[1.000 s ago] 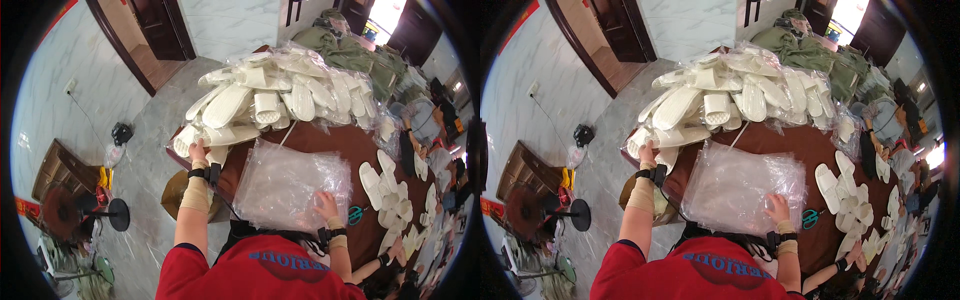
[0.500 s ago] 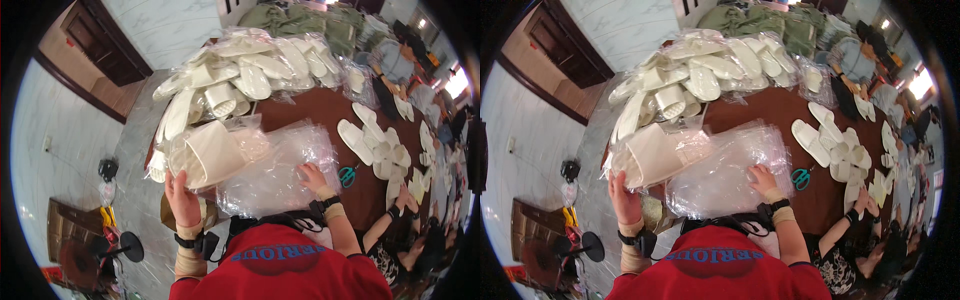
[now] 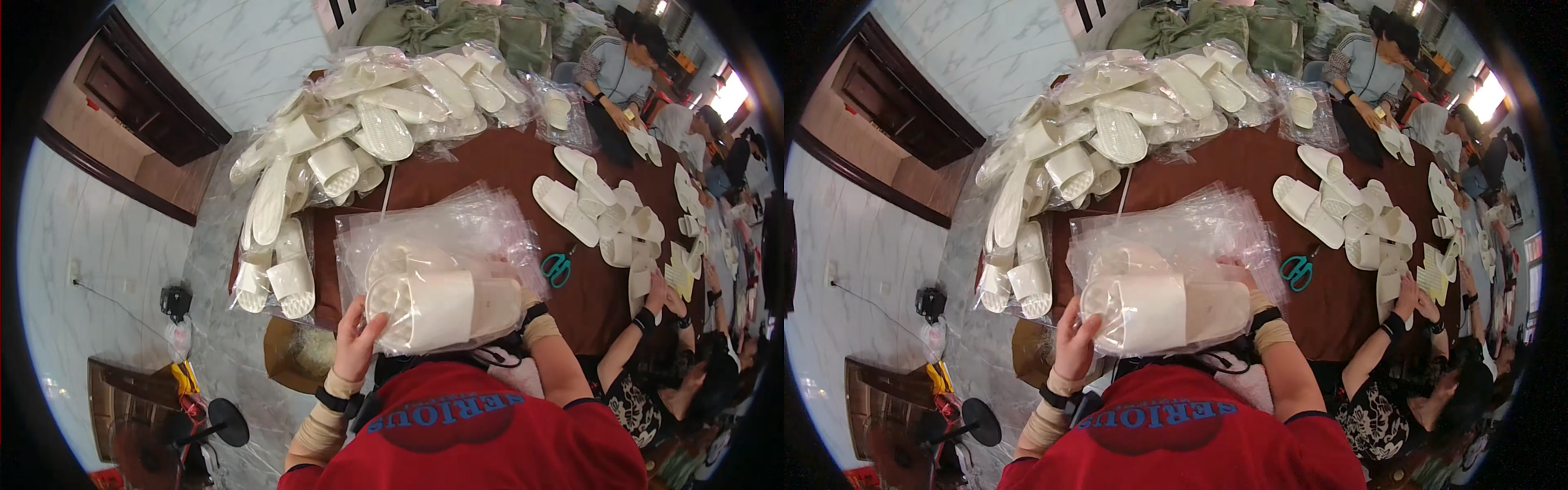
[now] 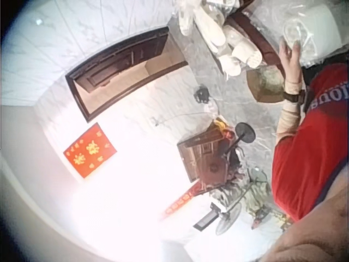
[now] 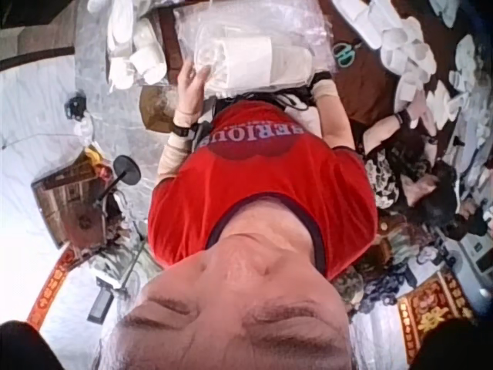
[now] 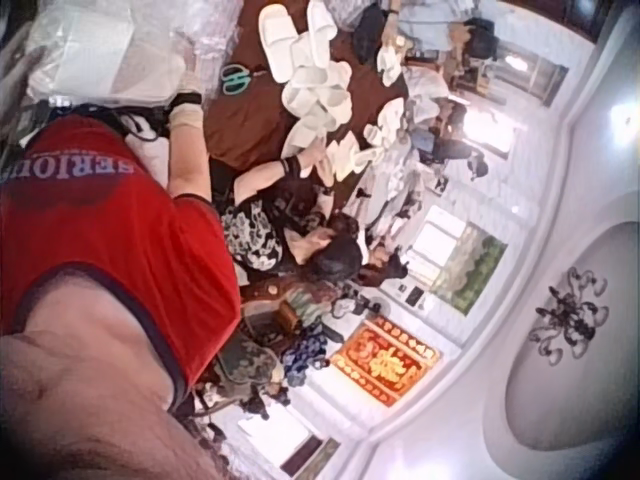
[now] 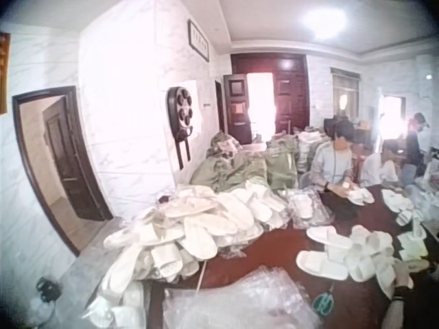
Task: Packing pairs of white slippers into clear plastic bags and sealing them.
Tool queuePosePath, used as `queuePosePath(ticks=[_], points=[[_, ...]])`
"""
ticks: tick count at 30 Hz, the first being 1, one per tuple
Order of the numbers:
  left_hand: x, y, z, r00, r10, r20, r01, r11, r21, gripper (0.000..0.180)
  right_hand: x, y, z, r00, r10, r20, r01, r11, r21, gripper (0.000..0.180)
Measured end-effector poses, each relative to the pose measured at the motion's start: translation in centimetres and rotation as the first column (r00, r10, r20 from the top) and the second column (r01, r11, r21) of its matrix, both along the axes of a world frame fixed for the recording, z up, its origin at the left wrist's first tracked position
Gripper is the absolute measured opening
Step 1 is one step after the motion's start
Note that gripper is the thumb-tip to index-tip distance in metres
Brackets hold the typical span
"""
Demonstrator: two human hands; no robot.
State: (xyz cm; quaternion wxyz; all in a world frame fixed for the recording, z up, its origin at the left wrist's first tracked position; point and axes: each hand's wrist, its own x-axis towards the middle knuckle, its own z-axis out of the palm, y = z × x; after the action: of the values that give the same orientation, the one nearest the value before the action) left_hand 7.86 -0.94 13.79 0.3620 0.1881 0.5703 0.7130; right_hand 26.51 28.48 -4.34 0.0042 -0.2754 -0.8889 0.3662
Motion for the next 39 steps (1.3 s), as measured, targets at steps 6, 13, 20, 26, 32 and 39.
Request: queuePosePath(ticks=[6,13,20,26,32,39], points=[[-1.5,1.4,0.7,0.999,0.042,0.026,-0.045,0.992,0.116,0.028,0.1,0.8,-1.7,0.988,0.139,0.070,-0.151,0.961,0.233,0.052],[-1.5,0.3,0.0,0.993,0.118,-0.023,-0.115,0.988,0.100,0.023,1.9,1.0,-3.4,0.998,-0.037,0.045,0.026,0.974,0.227,0.046],[-2.8,-5.2,-13.2,0.748,-0.519,-0.414,0.083,0.692,-0.717,0.032,0.0,2.5,-0.5,0.913,-0.269,-0.306,0.155,0.923,-0.351,0.028],[-5.1,1.1,-9.3,0.490,-0.200,-0.848,-0.305,0.872,-0.382,0.035,0.3,4.5,3.1,0.619,-0.638,-0.458,0.557,0.768,-0.317,0.014],[-6.3,3.0,-18.3,0.346,-0.326,-0.880,-0.284,0.857,-0.430,0.048,0.5,2.0,6.2,0.946,-0.308,-0.100,0.244,0.881,-0.406,0.012],[-5.0,3.9,-19.3,0.344,-0.430,-0.835,-0.342,0.770,-0.538,0.052,2.3,1.6,2.6,0.970,-0.006,0.244,0.023,0.997,-0.068,0.035]])
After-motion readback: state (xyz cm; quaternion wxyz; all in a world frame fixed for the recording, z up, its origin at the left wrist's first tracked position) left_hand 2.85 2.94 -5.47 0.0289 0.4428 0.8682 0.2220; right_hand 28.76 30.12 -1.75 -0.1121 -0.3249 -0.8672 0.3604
